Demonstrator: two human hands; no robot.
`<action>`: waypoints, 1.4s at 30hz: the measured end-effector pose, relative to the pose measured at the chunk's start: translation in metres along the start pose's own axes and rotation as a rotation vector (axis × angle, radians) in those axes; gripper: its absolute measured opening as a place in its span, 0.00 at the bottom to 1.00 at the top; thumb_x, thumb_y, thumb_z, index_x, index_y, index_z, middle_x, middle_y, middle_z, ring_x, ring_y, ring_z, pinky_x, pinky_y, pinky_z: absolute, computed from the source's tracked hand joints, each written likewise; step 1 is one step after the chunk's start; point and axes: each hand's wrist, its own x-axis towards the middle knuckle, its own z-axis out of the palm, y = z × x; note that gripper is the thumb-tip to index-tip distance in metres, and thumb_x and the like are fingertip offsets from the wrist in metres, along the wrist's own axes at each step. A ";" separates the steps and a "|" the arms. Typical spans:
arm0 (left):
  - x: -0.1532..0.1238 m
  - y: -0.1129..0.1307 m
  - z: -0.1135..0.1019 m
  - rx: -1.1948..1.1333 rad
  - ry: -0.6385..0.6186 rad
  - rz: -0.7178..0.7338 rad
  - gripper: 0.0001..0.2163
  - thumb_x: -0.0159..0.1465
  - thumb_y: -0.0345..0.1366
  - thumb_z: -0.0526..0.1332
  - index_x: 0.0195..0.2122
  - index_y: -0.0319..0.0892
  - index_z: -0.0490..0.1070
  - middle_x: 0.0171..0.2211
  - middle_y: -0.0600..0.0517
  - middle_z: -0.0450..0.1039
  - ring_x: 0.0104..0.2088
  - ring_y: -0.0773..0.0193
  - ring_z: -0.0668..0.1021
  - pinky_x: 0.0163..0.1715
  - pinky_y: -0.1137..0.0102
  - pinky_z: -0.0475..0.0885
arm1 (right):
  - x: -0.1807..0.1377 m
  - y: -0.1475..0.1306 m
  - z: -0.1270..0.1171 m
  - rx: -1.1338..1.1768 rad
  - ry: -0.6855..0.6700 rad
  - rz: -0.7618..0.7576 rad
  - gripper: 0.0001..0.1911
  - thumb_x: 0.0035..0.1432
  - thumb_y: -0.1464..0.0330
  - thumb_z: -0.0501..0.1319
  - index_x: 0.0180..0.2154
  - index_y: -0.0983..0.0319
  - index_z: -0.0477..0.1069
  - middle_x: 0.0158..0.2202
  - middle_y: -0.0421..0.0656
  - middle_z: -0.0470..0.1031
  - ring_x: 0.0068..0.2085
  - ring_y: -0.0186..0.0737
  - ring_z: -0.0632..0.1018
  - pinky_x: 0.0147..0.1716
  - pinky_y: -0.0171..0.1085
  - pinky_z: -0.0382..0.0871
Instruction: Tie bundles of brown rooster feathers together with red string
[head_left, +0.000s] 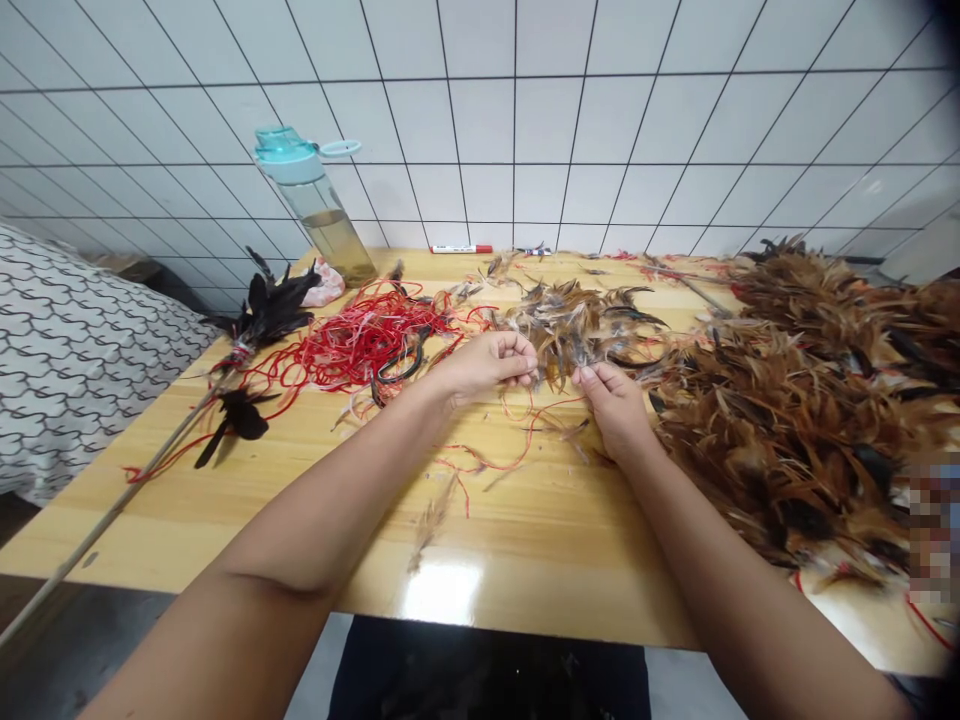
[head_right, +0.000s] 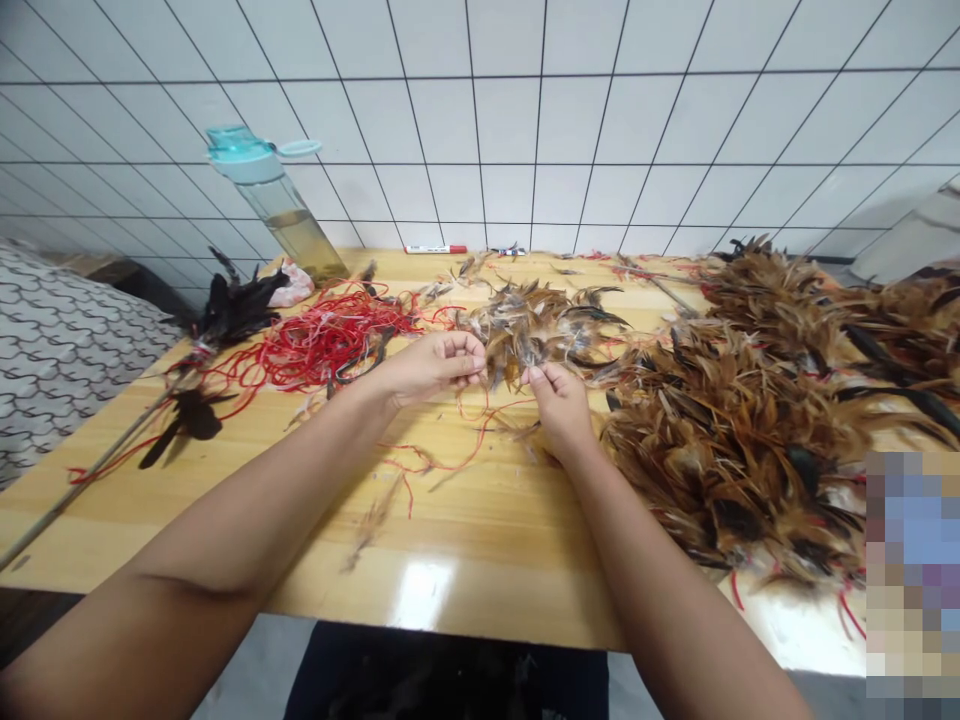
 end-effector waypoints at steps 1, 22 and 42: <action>0.000 -0.001 0.004 -0.058 0.005 -0.007 0.12 0.53 0.38 0.66 0.29 0.37 0.65 0.23 0.53 0.70 0.22 0.74 0.70 0.24 0.77 0.62 | 0.000 0.000 0.002 -0.016 0.020 -0.022 0.14 0.55 0.56 0.58 0.26 0.59 0.70 0.25 0.39 0.69 0.30 0.37 0.68 0.31 0.36 0.62; 0.005 -0.016 0.042 0.065 0.219 0.215 0.04 0.56 0.31 0.60 0.30 0.38 0.64 0.24 0.56 0.68 0.27 0.72 0.72 0.31 0.75 0.66 | 0.002 0.007 0.007 -0.152 -0.041 -0.104 0.10 0.53 0.64 0.58 0.24 0.60 0.72 0.26 0.41 0.69 0.32 0.38 0.70 0.36 0.38 0.63; 0.005 -0.022 0.043 -0.120 0.157 0.142 0.13 0.48 0.38 0.69 0.26 0.37 0.67 0.22 0.55 0.71 0.27 0.70 0.73 0.33 0.72 0.67 | -0.001 0.001 0.010 -0.360 -0.098 -0.299 0.15 0.58 0.61 0.52 0.21 0.58 0.58 0.24 0.41 0.63 0.29 0.40 0.65 0.32 0.39 0.61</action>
